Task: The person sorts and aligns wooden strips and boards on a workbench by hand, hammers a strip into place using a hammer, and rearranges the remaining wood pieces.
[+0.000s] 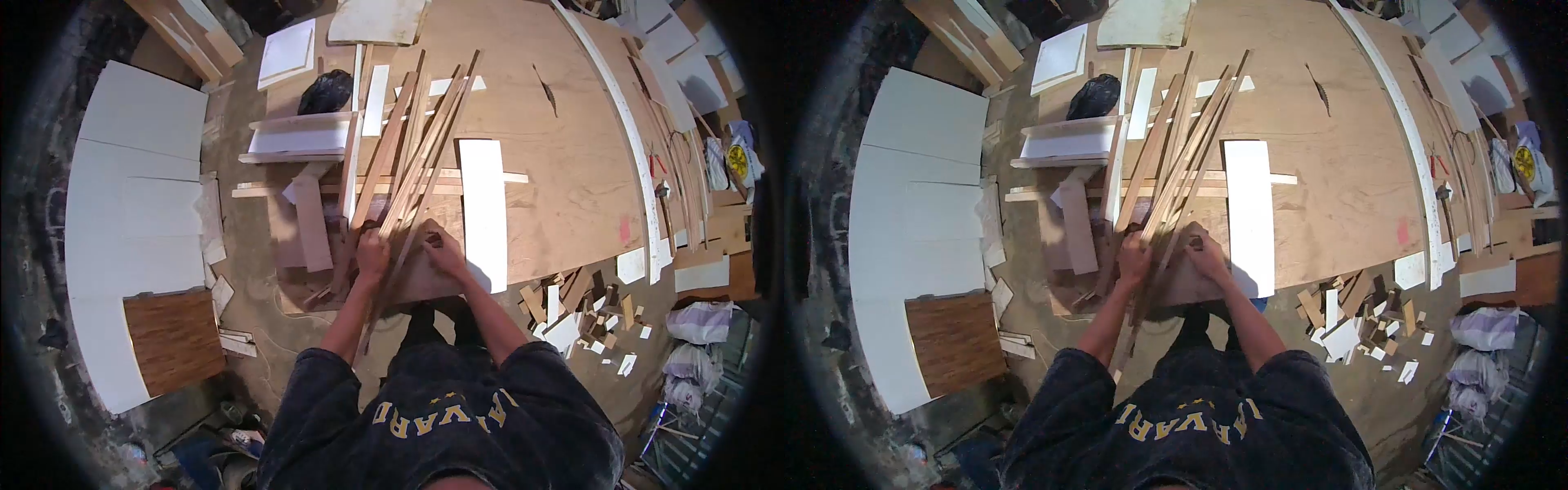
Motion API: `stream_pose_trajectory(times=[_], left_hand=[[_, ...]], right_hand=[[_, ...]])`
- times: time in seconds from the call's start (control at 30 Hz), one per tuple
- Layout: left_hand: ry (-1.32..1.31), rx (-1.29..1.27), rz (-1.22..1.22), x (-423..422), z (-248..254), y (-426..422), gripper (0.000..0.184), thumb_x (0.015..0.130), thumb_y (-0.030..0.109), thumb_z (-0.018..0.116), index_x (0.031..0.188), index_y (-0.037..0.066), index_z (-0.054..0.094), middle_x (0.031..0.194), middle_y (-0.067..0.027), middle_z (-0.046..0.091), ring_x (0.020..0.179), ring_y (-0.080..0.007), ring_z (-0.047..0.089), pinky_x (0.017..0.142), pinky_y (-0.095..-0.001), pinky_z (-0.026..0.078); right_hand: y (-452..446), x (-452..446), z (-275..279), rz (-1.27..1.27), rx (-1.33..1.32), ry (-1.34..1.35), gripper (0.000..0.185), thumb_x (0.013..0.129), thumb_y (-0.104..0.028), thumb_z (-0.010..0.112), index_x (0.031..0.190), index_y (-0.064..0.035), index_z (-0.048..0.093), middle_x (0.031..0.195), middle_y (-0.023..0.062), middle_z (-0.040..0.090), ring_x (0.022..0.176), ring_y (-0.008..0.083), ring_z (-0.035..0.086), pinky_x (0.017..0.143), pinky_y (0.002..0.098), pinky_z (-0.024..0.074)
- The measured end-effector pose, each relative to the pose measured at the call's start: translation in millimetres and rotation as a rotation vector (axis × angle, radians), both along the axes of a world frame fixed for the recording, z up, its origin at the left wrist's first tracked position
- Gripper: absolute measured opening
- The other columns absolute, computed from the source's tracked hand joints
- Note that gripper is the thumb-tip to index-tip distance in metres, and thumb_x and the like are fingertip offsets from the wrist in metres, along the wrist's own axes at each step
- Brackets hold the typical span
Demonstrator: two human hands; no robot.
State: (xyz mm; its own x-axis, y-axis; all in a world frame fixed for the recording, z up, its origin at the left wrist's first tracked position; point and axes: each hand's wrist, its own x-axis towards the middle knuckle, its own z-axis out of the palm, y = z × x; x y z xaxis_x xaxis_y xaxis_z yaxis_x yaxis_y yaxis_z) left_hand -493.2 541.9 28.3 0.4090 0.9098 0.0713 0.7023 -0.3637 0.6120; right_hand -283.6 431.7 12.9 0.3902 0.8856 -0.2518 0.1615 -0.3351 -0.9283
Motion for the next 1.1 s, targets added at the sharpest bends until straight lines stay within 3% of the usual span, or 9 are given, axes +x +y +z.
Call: stream_pose_trajectory(times=[0.13,0.2,0.33,0.43,0.5,0.87,0.93,1.03,1.1], left_hand=[[-0.199,-0.15,0.004,-3,10,1,0.024,0.092,0.018,0.064,0.111,0.002,0.066,0.096,-0.0196,0.068,0.09,-0.04,0.068,0.081,-0.0475,0.053],[-0.356,-0.68,-0.054,-15,2,5,0.027,0.094,0.022,0.067,0.111,0.002,0.065,0.098,-0.0161,0.069,0.09,-0.0331,0.069,0.081,-0.0434,0.053],[-0.561,-0.808,-0.03,-18,13,-2,0.038,0.09,0.027,0.075,0.116,0.001,0.062,0.099,-0.0137,0.07,0.092,-0.0271,0.069,0.083,-0.0389,0.053],[-0.186,-0.582,0.029,-11,42,-20,0.055,0.082,0.027,0.083,0.122,0.0,0.058,0.106,-0.0181,0.068,0.098,-0.0316,0.067,0.086,-0.0405,0.052],[0.09,-0.172,-0.042,-10,33,-26,0.065,0.075,0.027,0.087,0.123,-0.002,0.054,0.114,-0.0235,0.065,0.106,-0.0386,0.064,0.091,-0.0464,0.051],[-0.211,-0.376,-0.05,-9,51,-35,0.045,0.082,0.005,0.07,0.122,0.0,0.05,0.116,-0.0277,0.059,0.113,-0.0484,0.059,0.087,-0.0525,0.05],[-0.176,-0.366,-0.021,-12,56,-38,0.043,0.083,0.003,0.068,0.122,0.001,0.05,0.119,-0.0281,0.058,0.112,-0.0484,0.059,0.086,-0.0521,0.05],[-0.111,-0.225,-0.02,-11,66,-44,0.047,0.084,0.001,0.065,0.128,0.003,0.049,0.124,-0.0283,0.054,0.109,-0.0494,0.058,0.086,-0.0524,0.05],[-0.022,0.179,-0.087,-9,81,-51,0.05,0.086,0.012,0.075,0.129,0.002,0.05,0.114,-0.0243,0.061,0.106,-0.0437,0.063,0.09,-0.0477,0.051]], right_hand=[[42,-33,-2,-0.159,-0.033,-0.033,0.049,0.089,-0.019,0.079,0.127,0.0004,0.054,0.109,0.0165,0.072,0.098,0.0247,0.072,0.083,0.0374,0.057],[61,-47,-3,-0.268,-0.044,-0.008,0.052,0.087,-0.023,0.079,0.125,0.0004,0.053,0.108,0.0188,0.07,0.096,0.0291,0.071,0.084,0.0408,0.0559],[75,-52,-20,-0.407,-0.061,0.079,0.055,0.086,-0.03,0.08,0.121,-0.0005,0.05,0.102,0.0195,0.068,0.095,0.0337,0.068,0.085,0.0446,0.0535],[79,-56,-38,-0.378,-0.034,0.021,0.052,0.088,-0.031,0.081,0.117,0.0011,0.052,0.096,0.0136,0.066,0.085,0.0247,0.065,0.076,0.0385,0.0537],[78,-62,-30,-0.347,-0.047,0.034,0.051,0.089,-0.033,0.08,0.115,0.0016,0.053,0.093,0.0128,0.065,0.083,0.0239,0.064,0.074,0.0383,0.0529],[87,-76,30,-0.225,-0.092,0.14,0.052,0.089,-0.032,0.082,0.118,0.0039,0.059,0.098,0.0097,0.071,0.09,0.0197,0.069,0.081,0.0348,0.0577],[90,-74,-5,-0.17,-0.016,0.275,0.054,0.09,-0.028,0.081,0.123,0.0051,0.055,0.1,0.0098,0.07,0.09,0.0187,0.068,0.081,0.0339,0.0575],[92,-64,34,-0.08,0.121,0.628,0.054,0.093,-0.022,0.077,0.131,0.0062,0.051,0.106,0.0114,0.071,0.093,0.0189,0.07,0.082,0.0337,0.0582],[92,-64,75,-0.062,0.173,0.869,0.04,0.099,-0.016,0.069,0.13,0.0058,0.056,0.114,0.0157,0.072,0.099,0.0217,0.072,0.087,0.0355,0.0601]])
